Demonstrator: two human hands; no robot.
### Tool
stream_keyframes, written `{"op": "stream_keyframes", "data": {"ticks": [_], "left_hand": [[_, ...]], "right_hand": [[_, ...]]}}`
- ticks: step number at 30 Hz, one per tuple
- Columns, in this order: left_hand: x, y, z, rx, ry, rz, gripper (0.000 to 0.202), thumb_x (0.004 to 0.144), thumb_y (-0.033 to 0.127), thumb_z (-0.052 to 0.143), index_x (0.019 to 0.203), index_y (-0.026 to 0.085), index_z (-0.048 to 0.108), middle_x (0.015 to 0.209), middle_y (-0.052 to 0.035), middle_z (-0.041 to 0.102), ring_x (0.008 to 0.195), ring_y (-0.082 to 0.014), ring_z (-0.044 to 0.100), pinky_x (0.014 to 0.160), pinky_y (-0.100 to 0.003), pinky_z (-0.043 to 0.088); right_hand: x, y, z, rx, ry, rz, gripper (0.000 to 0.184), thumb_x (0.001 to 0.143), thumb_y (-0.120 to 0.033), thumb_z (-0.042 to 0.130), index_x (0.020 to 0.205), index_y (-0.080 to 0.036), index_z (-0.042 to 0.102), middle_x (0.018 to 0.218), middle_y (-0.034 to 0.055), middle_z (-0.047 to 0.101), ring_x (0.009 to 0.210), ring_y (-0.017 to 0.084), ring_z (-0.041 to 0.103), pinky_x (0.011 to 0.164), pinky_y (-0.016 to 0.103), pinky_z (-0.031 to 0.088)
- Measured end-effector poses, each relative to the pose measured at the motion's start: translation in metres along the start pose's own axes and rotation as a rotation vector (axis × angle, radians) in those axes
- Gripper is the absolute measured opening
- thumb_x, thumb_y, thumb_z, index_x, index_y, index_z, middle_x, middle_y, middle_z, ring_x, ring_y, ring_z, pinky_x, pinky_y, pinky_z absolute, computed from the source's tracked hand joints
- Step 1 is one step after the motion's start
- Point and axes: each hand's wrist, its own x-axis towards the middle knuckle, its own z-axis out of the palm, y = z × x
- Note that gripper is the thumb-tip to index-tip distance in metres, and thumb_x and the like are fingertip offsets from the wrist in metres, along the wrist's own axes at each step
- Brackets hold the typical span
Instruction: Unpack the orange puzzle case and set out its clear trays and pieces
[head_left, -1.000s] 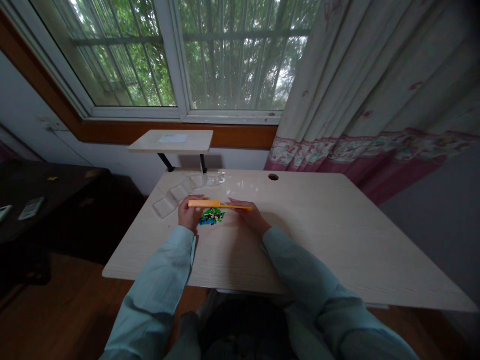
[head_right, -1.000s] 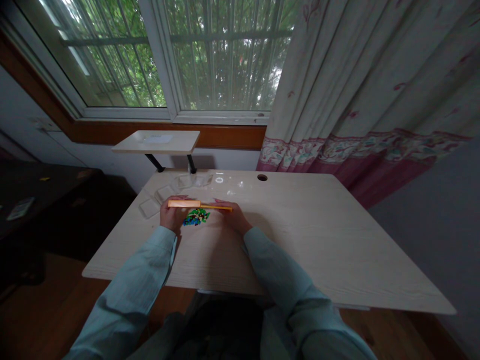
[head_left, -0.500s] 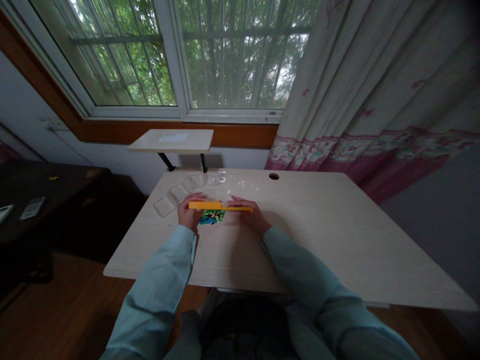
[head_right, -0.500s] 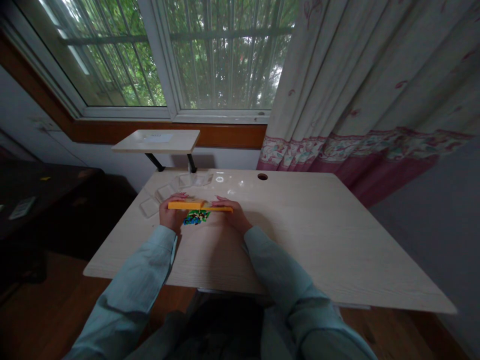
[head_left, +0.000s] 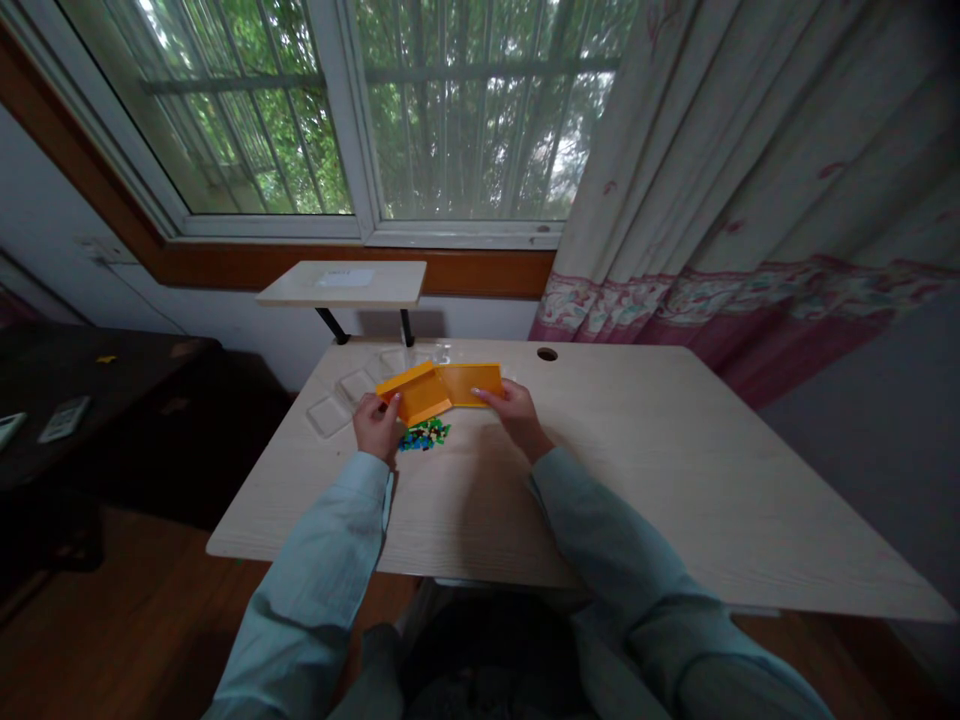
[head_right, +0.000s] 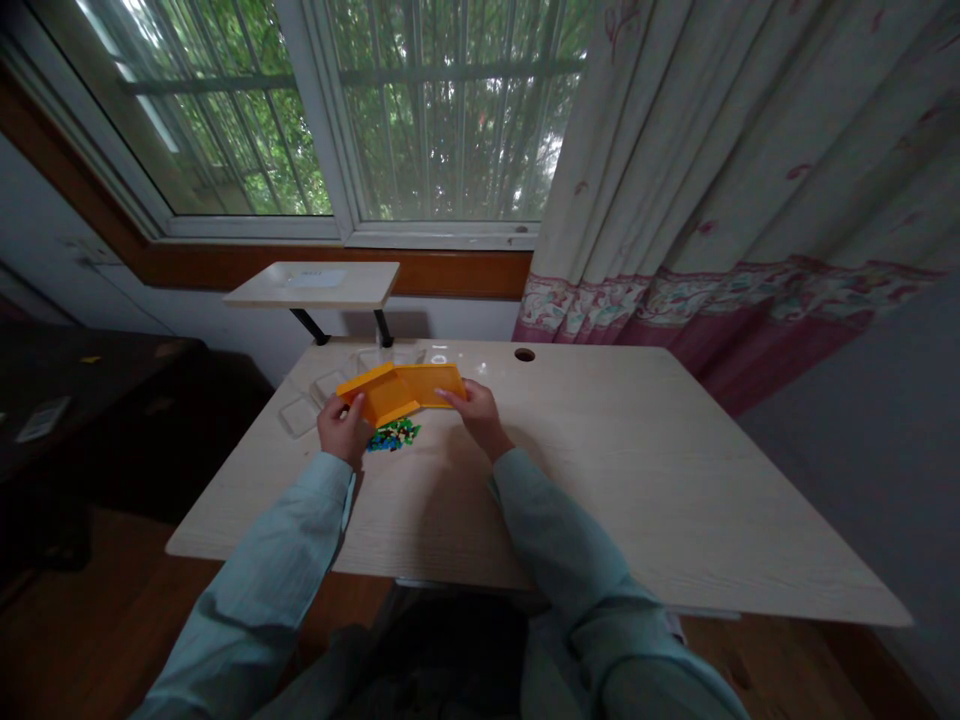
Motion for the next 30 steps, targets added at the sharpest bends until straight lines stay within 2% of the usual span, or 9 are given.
{"op": "stream_keyframes", "data": {"ticks": [3,5,10,12,15,18,23,27,30], "left_hand": [[0.0,0.005,0.0,-0.145,-0.007,-0.192,0.033,0.079,0.045,0.062,0.071,0.014,0.066,0.065,-0.0003,0.058,0.061,-0.0122,0.053,0.056,-0.022,0.043],[0.0,0.007,0.001,-0.204,-0.018,-0.27,0.035,0.077,0.047,0.063,0.069,0.013,0.064,0.062,0.0004,0.057,0.057,-0.0111,0.051,0.052,-0.02,0.04],[-0.001,0.009,0.006,-0.256,0.022,-0.384,0.035,0.073,0.048,0.065,0.068,0.014,0.061,0.06,0.0011,0.057,0.056,-0.0113,0.052,0.05,-0.02,0.04],[-0.003,0.007,0.008,-0.271,0.044,-0.421,0.034,0.073,0.048,0.064,0.068,0.015,0.06,0.058,0.0016,0.056,0.056,-0.0117,0.053,0.05,-0.02,0.04],[-0.006,0.005,0.012,-0.309,0.063,-0.474,0.033,0.072,0.048,0.064,0.068,0.015,0.058,0.057,0.0026,0.055,0.055,-0.0115,0.053,0.049,-0.02,0.04],[-0.008,0.006,0.016,-0.366,0.054,-0.507,0.031,0.071,0.046,0.064,0.068,0.016,0.057,0.058,0.0031,0.056,0.053,-0.0107,0.053,0.05,-0.02,0.042],[-0.01,0.006,0.017,-0.394,-0.006,-0.505,0.034,0.071,0.048,0.065,0.071,0.015,0.057,0.064,0.0015,0.062,0.055,-0.0108,0.056,0.055,-0.022,0.047],[-0.01,0.001,0.017,-0.353,-0.115,-0.477,0.043,0.071,0.056,0.066,0.081,0.015,0.06,0.069,-0.0002,0.065,0.059,-0.0122,0.059,0.056,-0.023,0.048],[-0.012,0.002,0.019,-0.368,-0.204,-0.447,0.049,0.073,0.059,0.064,0.094,0.015,0.062,0.081,-0.004,0.069,0.068,-0.0146,0.064,0.062,-0.025,0.051]], "right_hand": [[0.006,-0.007,0.005,0.177,0.044,0.006,0.042,0.069,-0.046,0.074,0.099,-0.017,0.066,0.097,0.0054,0.071,0.087,0.019,0.066,0.082,0.032,0.055],[0.006,-0.009,0.008,0.272,0.057,0.056,0.044,0.07,-0.045,0.074,0.104,-0.019,0.064,0.101,0.0054,0.071,0.089,0.02,0.067,0.08,0.031,0.056],[-0.019,-0.006,0.013,0.357,-0.1,0.278,0.045,0.076,-0.046,0.07,0.114,-0.025,0.058,0.114,0.005,0.067,0.095,0.021,0.067,0.071,0.029,0.059],[-0.031,-0.003,0.014,0.44,-0.165,0.34,0.045,0.078,-0.046,0.068,0.116,-0.026,0.056,0.116,0.004,0.066,0.097,0.02,0.067,0.077,0.032,0.06],[-0.041,0.001,0.016,0.531,-0.181,0.337,0.04,0.08,-0.044,0.067,0.113,-0.026,0.057,0.115,0.0018,0.066,0.098,0.017,0.066,0.09,0.034,0.057],[-0.042,0.001,0.02,0.442,-0.171,0.278,0.038,0.08,-0.042,0.067,0.113,-0.028,0.056,0.119,0.0017,0.063,0.103,0.016,0.064,0.093,0.034,0.055],[-0.039,0.0,0.028,0.192,-0.093,0.164,0.044,0.078,-0.048,0.066,0.115,-0.028,0.053,0.124,0.0042,0.06,0.111,0.02,0.06,0.078,0.031,0.061],[-0.038,0.007,0.033,0.102,-0.068,0.098,0.04,0.08,-0.053,0.061,0.107,-0.024,0.053,0.113,0.0033,0.063,0.104,0.019,0.062,0.069,0.028,0.062],[-0.034,0.01,0.034,0.07,-0.012,0.138,0.04,0.079,-0.053,0.061,0.103,-0.022,0.053,0.107,0.0035,0.064,0.093,0.019,0.066,0.062,0.026,0.062]]}}
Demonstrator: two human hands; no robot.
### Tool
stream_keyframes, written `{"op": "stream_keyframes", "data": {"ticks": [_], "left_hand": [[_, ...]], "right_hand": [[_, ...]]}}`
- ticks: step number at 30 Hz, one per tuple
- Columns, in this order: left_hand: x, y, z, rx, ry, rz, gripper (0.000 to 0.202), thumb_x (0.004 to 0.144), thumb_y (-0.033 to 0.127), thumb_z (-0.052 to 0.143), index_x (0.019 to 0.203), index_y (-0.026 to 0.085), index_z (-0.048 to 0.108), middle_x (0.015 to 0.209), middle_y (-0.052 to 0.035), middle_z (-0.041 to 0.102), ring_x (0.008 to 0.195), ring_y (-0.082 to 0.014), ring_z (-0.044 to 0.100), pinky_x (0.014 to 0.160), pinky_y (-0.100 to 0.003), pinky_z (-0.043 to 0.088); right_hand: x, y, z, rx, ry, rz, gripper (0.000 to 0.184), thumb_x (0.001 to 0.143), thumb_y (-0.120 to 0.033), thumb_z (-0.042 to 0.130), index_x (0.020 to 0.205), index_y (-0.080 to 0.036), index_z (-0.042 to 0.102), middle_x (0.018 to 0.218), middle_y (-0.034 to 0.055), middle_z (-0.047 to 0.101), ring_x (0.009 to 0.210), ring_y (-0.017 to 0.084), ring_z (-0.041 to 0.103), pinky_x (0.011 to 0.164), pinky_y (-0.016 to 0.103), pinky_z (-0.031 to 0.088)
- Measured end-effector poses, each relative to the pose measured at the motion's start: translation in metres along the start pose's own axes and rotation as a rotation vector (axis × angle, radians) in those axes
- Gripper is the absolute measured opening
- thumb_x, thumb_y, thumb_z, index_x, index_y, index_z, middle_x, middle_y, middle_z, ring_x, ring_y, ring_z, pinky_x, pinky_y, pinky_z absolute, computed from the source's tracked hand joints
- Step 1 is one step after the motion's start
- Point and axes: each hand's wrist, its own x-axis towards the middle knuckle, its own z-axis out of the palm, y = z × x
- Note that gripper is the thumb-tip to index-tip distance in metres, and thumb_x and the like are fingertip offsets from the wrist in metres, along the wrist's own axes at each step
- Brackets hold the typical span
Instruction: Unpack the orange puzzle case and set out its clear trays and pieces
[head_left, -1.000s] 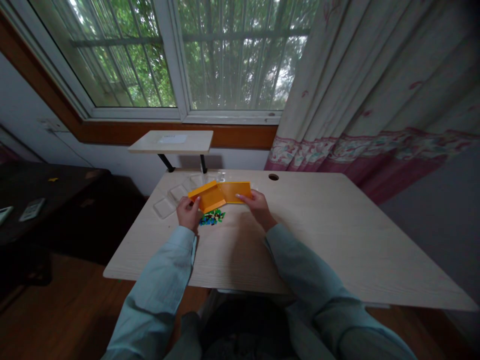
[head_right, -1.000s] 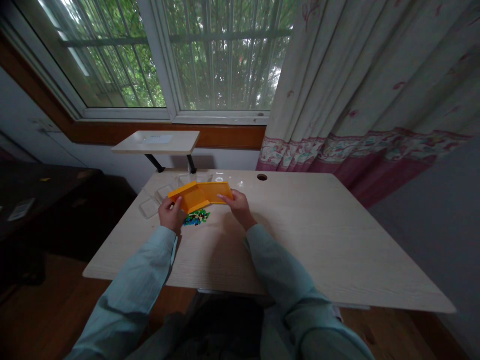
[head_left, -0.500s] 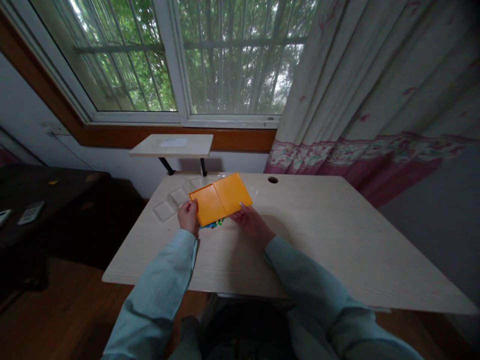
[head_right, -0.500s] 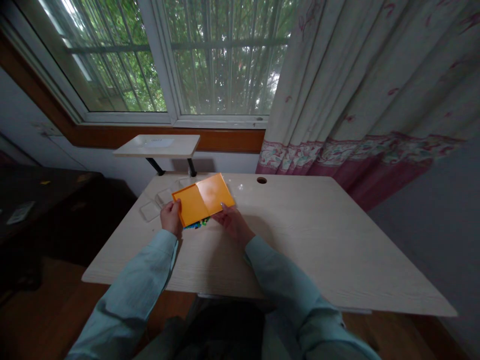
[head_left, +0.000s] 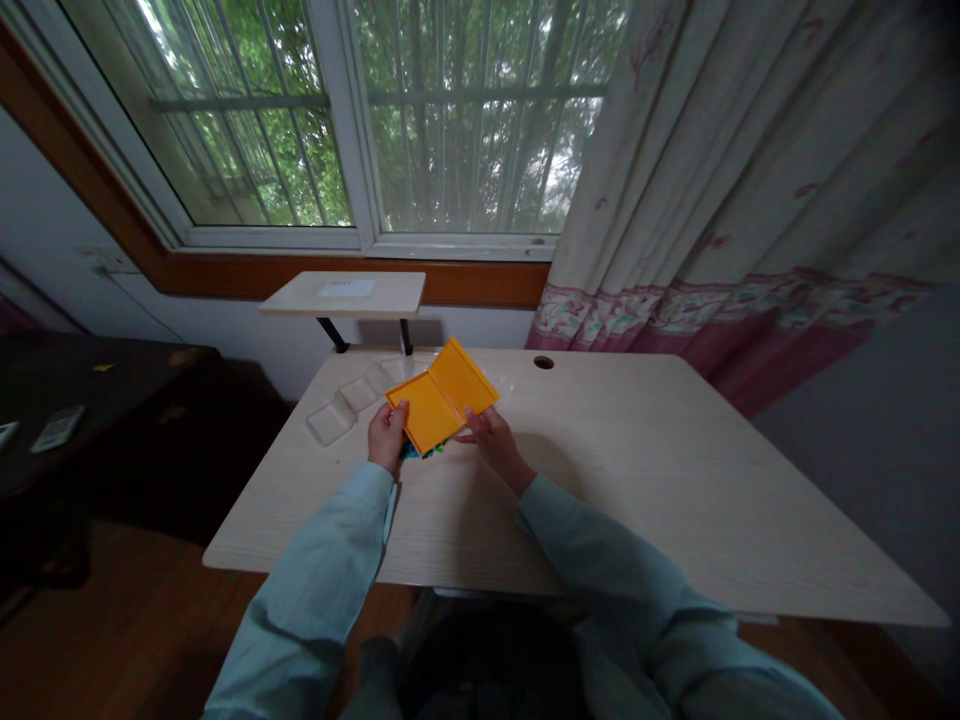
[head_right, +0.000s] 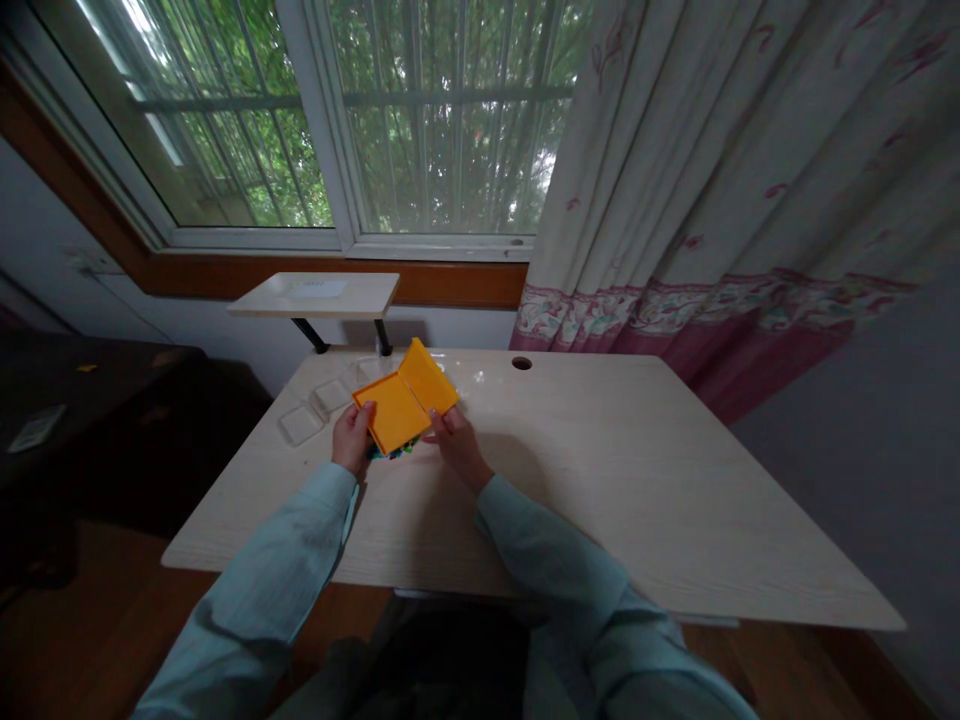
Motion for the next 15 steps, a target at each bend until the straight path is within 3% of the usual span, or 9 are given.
{"op": "stream_keyframes", "data": {"ticks": [4,8,10,15], "left_hand": [[0.0,0.002,-0.002,0.088,-0.037,0.048,0.049,0.083,0.061,0.051,0.09,0.015,0.065,0.083,-0.0066,0.069,0.071,-0.0157,0.064,0.066,-0.027,0.051],[0.013,0.0,-0.024,0.315,0.039,0.171,0.045,0.092,0.05,0.039,0.09,0.016,0.069,0.093,-0.0097,0.07,0.088,-0.018,0.064,0.083,-0.03,0.049],[0.022,-0.003,-0.041,0.508,0.091,0.245,0.036,0.091,0.042,0.043,0.092,0.017,0.069,0.095,-0.0102,0.07,0.093,-0.0201,0.063,0.087,-0.032,0.048],[0.031,-0.011,-0.065,0.863,0.042,0.342,0.03,0.081,0.022,0.046,0.098,0.014,0.069,0.093,-0.0127,0.068,0.094,-0.0253,0.061,0.09,-0.039,0.047]], "right_hand": [[0.013,-0.002,-0.011,0.097,0.077,0.065,0.039,0.077,-0.05,0.064,0.102,-0.022,0.053,0.104,0.0044,0.066,0.085,0.018,0.069,0.062,0.027,0.062],[0.039,0.001,-0.041,0.134,0.239,0.124,0.029,0.08,-0.041,0.062,0.099,-0.022,0.051,0.091,0.0021,0.068,0.069,0.014,0.067,0.063,0.028,0.062],[0.053,0.006,-0.061,0.116,0.316,0.105,0.024,0.082,-0.036,0.059,0.1,-0.022,0.051,0.088,0.0001,0.067,0.064,0.012,0.065,0.062,0.028,0.062],[0.08,0.014,-0.097,0.021,0.383,0.049,0.018,0.083,-0.028,0.056,0.1,-0.02,0.054,0.08,-0.0021,0.064,0.057,0.008,0.061,0.054,0.023,0.059]]}}
